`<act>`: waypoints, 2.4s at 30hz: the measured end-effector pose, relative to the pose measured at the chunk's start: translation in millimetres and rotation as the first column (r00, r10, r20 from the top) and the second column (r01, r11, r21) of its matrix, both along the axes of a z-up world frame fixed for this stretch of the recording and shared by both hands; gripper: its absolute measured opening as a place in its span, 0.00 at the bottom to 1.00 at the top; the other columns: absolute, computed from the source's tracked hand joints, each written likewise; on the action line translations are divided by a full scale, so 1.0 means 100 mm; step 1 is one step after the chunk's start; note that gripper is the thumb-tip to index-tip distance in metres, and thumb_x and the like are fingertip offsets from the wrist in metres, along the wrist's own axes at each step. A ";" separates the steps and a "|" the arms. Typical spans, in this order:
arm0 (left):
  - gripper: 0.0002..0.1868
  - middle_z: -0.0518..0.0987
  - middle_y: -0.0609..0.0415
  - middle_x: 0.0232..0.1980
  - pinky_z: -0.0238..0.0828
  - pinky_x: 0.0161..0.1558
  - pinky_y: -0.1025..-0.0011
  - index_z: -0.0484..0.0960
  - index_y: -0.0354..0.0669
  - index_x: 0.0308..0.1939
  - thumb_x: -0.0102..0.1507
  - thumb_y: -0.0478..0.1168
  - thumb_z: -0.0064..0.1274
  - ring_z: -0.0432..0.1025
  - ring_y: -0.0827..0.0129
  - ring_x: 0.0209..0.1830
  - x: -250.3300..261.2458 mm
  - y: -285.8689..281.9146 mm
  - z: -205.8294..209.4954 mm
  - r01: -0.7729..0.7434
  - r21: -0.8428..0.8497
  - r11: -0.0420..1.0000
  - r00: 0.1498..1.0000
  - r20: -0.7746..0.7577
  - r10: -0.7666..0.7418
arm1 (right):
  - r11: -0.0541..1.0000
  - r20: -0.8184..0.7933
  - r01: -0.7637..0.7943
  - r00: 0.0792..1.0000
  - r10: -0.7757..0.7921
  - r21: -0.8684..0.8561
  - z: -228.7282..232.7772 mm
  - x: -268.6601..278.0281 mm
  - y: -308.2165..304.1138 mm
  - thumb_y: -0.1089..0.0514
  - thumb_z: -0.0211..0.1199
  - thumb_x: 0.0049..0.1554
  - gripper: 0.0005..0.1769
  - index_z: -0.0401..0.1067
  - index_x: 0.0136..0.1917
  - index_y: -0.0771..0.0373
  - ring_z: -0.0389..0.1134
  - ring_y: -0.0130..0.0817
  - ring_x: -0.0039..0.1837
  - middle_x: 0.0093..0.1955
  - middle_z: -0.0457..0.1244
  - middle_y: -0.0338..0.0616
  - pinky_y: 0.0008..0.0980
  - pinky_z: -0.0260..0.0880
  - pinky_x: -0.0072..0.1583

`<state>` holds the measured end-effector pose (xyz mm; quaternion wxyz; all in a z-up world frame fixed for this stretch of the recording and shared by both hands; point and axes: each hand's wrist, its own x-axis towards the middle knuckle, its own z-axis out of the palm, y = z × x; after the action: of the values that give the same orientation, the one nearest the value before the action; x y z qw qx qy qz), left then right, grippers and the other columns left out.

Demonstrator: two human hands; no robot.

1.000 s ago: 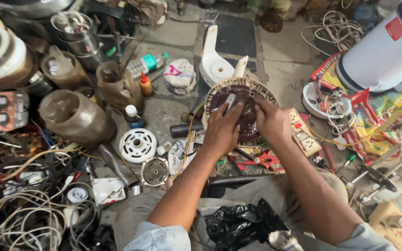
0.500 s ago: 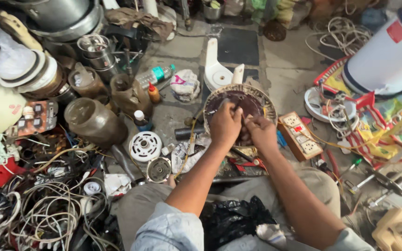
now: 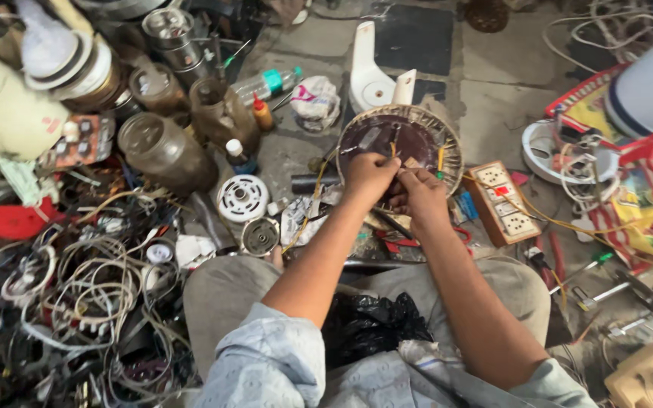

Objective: The person sits on the floor in a cluttered workshop and repairs a ceiling fan motor. They use a screwdriver to adjust the internal wiring and components of the motor, which is placed on a woven mat. The person connects wires to a power strip to test the motor's functionality.

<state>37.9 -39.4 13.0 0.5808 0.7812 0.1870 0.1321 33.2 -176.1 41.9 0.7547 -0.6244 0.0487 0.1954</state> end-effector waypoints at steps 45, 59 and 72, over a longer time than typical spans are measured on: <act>0.12 0.78 0.39 0.52 0.73 0.55 0.54 0.85 0.45 0.45 0.62 0.34 0.48 0.75 0.43 0.53 0.16 2.57 -1.63 0.133 0.687 0.714 0.955 -0.281 0.092 | 0.833 -0.306 -0.542 0.779 0.547 0.110 -0.55 -0.56 -0.66 0.38 0.55 0.60 0.38 0.67 0.70 0.71 0.64 0.32 0.34 0.37 0.65 0.51 0.29 0.65 0.38; 0.20 0.78 0.39 0.52 0.73 0.53 0.55 0.80 0.39 0.47 0.51 0.26 0.50 0.73 0.44 0.54 0.14 2.66 -1.35 0.117 0.814 0.569 0.992 -0.070 -0.103 | 0.822 -0.283 -0.550 0.773 0.568 0.147 -0.39 -0.58 -0.59 0.44 0.57 0.60 0.33 0.66 0.69 0.70 0.64 0.33 0.36 0.36 0.64 0.49 0.31 0.66 0.36; 0.13 0.77 0.51 0.41 0.71 0.45 0.60 0.82 0.41 0.33 0.54 0.44 0.68 0.75 0.57 0.44 -1.47 0.26 0.46 0.638 0.347 0.687 0.696 0.122 -0.707 | 0.857 -0.170 -0.428 0.858 0.485 0.287 -0.53 -0.85 -0.75 0.53 0.63 0.60 0.17 0.73 0.58 0.67 0.72 0.32 0.44 0.45 0.69 0.44 0.32 0.74 0.46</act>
<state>-109.2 -13.2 58.8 0.4909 0.8452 -0.2091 0.0289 -51.7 -251.1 -11.1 0.7444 -0.4947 -0.0363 0.4470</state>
